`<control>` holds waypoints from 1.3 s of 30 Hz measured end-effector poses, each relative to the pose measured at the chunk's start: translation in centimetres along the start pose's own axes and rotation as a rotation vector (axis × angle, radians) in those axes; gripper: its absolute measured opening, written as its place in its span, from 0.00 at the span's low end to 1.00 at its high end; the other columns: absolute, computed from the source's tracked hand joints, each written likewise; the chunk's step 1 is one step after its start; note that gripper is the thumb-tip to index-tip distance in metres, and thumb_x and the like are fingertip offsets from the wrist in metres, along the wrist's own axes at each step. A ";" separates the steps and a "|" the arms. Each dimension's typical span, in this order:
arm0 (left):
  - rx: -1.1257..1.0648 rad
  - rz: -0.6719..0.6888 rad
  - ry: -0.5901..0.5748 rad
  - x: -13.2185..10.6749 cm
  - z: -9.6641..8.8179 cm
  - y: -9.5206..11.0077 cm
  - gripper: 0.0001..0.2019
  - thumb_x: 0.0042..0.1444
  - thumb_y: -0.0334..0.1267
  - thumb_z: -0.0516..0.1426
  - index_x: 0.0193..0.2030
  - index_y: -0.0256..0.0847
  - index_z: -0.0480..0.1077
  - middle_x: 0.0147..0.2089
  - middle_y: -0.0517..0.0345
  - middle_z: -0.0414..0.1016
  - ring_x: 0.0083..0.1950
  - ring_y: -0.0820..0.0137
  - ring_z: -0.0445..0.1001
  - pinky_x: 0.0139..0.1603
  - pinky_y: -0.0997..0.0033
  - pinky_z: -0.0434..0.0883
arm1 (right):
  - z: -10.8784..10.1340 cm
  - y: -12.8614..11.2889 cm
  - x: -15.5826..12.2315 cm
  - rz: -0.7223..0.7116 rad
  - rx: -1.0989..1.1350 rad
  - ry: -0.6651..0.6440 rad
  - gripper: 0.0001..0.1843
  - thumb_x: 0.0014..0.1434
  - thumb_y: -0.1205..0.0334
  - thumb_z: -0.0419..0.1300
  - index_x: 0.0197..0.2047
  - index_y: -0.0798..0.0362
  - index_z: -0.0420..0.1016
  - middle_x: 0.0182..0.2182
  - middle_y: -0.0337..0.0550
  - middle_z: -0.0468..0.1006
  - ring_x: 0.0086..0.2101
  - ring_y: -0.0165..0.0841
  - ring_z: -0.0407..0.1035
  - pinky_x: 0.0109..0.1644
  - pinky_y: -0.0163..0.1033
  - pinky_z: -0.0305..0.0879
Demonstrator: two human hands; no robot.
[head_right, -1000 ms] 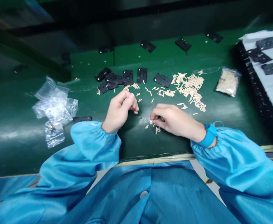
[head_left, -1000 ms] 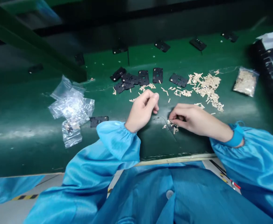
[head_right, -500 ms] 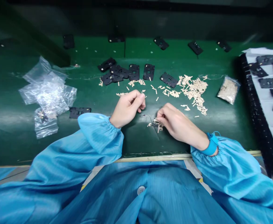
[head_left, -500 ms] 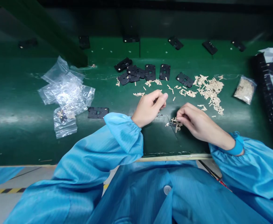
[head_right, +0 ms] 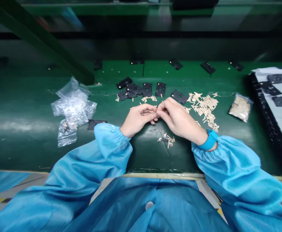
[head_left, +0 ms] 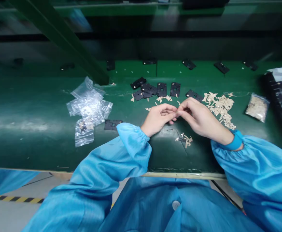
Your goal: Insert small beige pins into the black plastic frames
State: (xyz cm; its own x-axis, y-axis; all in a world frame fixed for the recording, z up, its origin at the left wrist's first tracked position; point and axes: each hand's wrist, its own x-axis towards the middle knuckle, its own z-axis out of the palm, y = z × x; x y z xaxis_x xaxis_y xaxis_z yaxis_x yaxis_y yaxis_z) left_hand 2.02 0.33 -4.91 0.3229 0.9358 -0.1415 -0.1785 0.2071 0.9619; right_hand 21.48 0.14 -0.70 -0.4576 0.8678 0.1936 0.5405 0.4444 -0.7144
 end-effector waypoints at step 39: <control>0.360 0.147 0.134 -0.9 0.3 -1.2 0.08 0.58 0.41 0.63 0.37 0.38 0.80 0.35 0.54 0.84 0.36 0.68 0.83 0.43 0.68 0.81 | 3.1 0.9 -0.4 0.332 0.443 0.130 0.04 0.54 0.62 0.65 0.31 0.53 0.75 0.26 0.40 0.78 0.26 0.30 0.68 0.30 0.36 0.65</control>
State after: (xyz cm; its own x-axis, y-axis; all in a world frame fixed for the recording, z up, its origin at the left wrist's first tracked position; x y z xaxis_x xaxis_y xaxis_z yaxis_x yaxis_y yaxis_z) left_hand 2.21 -0.81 -5.86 0.1900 0.9818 -0.0033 0.1310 -0.0221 0.9911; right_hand 19.94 -0.53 -3.48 -0.2080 0.9777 -0.0284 0.2802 0.0318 -0.9594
